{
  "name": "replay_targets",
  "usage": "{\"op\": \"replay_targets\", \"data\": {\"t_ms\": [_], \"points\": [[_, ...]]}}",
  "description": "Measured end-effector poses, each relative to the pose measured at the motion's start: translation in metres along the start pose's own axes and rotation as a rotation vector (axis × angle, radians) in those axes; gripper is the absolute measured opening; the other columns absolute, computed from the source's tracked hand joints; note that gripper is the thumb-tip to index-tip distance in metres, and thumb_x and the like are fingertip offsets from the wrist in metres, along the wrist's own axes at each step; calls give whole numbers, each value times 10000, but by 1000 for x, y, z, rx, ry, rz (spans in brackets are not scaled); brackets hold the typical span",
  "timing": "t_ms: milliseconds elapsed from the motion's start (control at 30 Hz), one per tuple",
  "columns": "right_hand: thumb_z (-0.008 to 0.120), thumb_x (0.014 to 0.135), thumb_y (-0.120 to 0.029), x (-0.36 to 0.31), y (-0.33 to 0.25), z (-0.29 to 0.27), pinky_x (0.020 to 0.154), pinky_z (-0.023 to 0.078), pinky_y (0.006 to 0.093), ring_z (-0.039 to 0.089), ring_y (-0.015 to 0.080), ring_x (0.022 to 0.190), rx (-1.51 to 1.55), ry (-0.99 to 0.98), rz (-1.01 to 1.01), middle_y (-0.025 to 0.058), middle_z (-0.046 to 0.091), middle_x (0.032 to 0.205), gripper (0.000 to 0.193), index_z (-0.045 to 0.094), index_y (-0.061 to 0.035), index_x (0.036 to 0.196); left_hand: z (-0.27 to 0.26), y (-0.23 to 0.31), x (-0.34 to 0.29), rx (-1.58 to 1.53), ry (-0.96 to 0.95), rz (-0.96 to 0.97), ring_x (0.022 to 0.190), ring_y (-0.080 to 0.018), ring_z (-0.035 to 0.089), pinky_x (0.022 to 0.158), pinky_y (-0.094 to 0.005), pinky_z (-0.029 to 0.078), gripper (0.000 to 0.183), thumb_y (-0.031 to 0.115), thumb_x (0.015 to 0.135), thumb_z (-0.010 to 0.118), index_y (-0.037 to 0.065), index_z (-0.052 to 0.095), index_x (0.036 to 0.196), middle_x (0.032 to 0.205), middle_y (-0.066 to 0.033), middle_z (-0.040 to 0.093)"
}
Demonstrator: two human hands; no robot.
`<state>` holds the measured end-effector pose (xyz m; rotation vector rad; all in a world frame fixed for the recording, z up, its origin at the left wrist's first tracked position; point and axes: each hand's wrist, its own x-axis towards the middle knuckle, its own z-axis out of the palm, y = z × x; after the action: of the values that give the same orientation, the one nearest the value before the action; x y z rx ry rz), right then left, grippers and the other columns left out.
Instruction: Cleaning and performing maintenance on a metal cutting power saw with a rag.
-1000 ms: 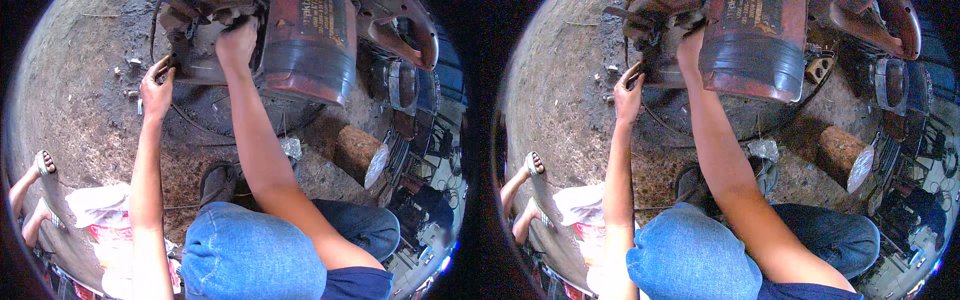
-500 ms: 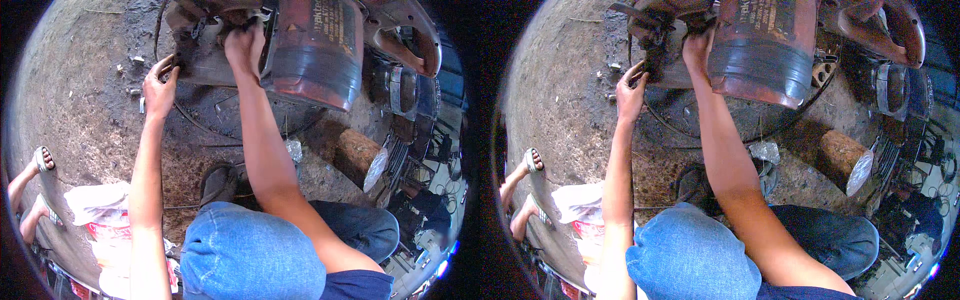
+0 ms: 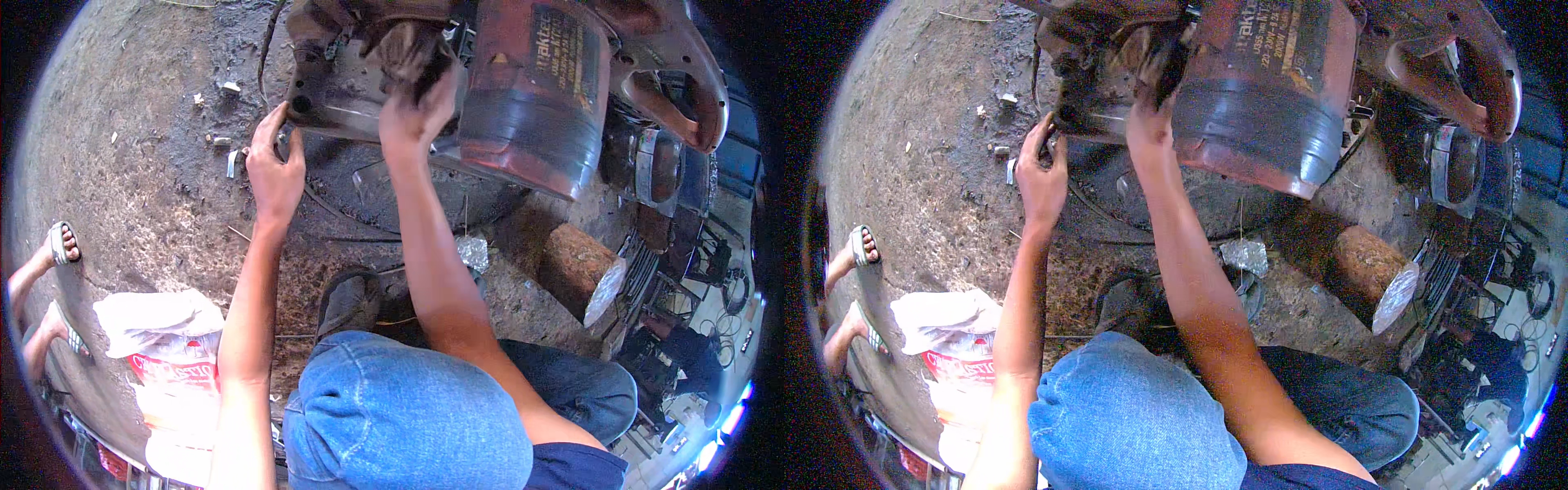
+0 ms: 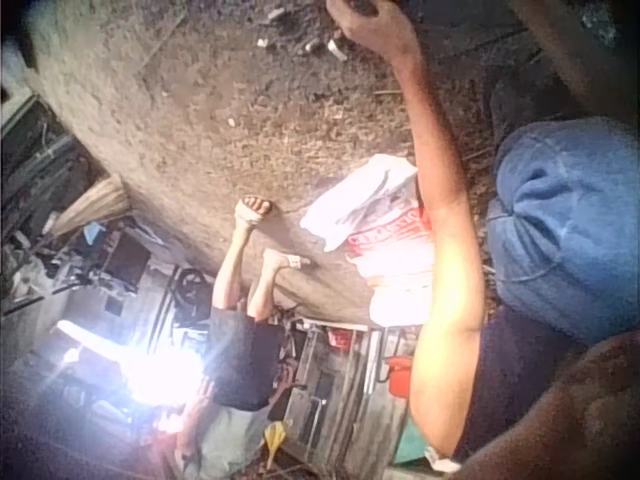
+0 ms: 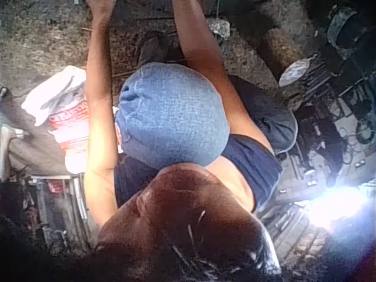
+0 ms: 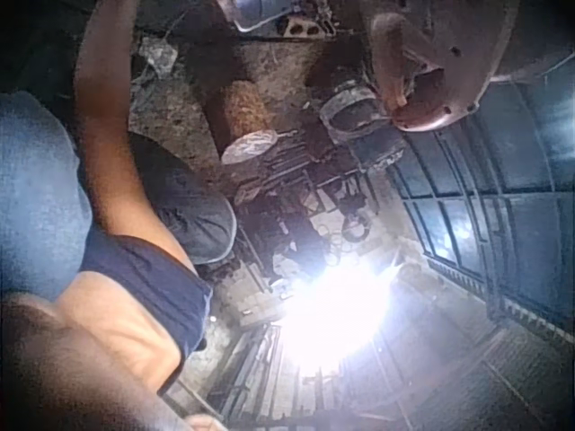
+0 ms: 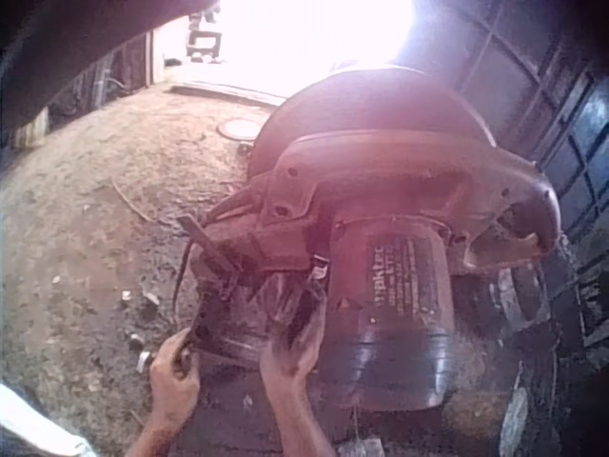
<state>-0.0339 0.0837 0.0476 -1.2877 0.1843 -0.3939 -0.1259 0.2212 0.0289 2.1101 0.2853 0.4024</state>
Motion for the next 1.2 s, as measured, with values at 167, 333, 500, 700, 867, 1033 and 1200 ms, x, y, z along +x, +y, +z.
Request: {"op": "replay_targets", "data": {"t_ms": [167,333,500,700,867,1033,1200], "points": [[528,789,-110,-24,-3,4,877,469,469,593,461,950,-902,-263,-153,308,612,1037,357,544,53,1106,3,-1,6,-206,10,-192,1108,-217,592,994,-321,421,357,92,914,562,-14,569,1255,1184,-144,638],[476,790,-34,-114,-30,-2,919,442,459,601,428,964,-766,-503,229,322,596,991,274,570,89,1015,-29,-32,6,-589,68,-357,1094,-182,562,945,-294,429,360,201,1014,430,0,554,1285,1215,-105,606],[629,728,-6,-54,-19,-4,824,459,478,562,453,896,-540,12,-231,269,601,978,430,527,86,1135,-53,-20,4,-505,206,-381,1154,-199,537,1024,-337,387,380,226,1026,396,-9,549,1283,1258,-129,583],[567,706,-3,-99,11,15,839,466,431,571,461,908,-757,-413,352,268,606,965,267,566,67,963,-49,-16,1,-510,191,-331,1333,-250,393,1104,-375,269,482,331,1027,343,10,461,1367,1398,-113,474],[505,769,69,-88,-30,-3,838,452,387,580,245,944,-501,-146,-107,181,605,948,278,544,86,1044,-75,-9,11,-533,282,-317,1349,-273,374,1140,-406,237,475,291,1029,326,-42,462,1338,1407,-167,451],[482,805,75,-67,4,-11,896,441,372,580,270,1016,-495,-47,322,185,615,1046,282,549,81,1079,-60,-14,11,-564,218,-307,1353,-269,365,1143,-398,233,467,290,1031,319,-24,464,1344,1406,-163,457],[566,683,42,-117,-27,11,818,471,452,572,498,931,-564,-310,-90,302,563,913,349,527,53,1030,-71,1,10,-459,122,-301,1332,-242,406,1122,-388,256,507,342,1034,278,-4,426,1374,1416,-123,452]]}}
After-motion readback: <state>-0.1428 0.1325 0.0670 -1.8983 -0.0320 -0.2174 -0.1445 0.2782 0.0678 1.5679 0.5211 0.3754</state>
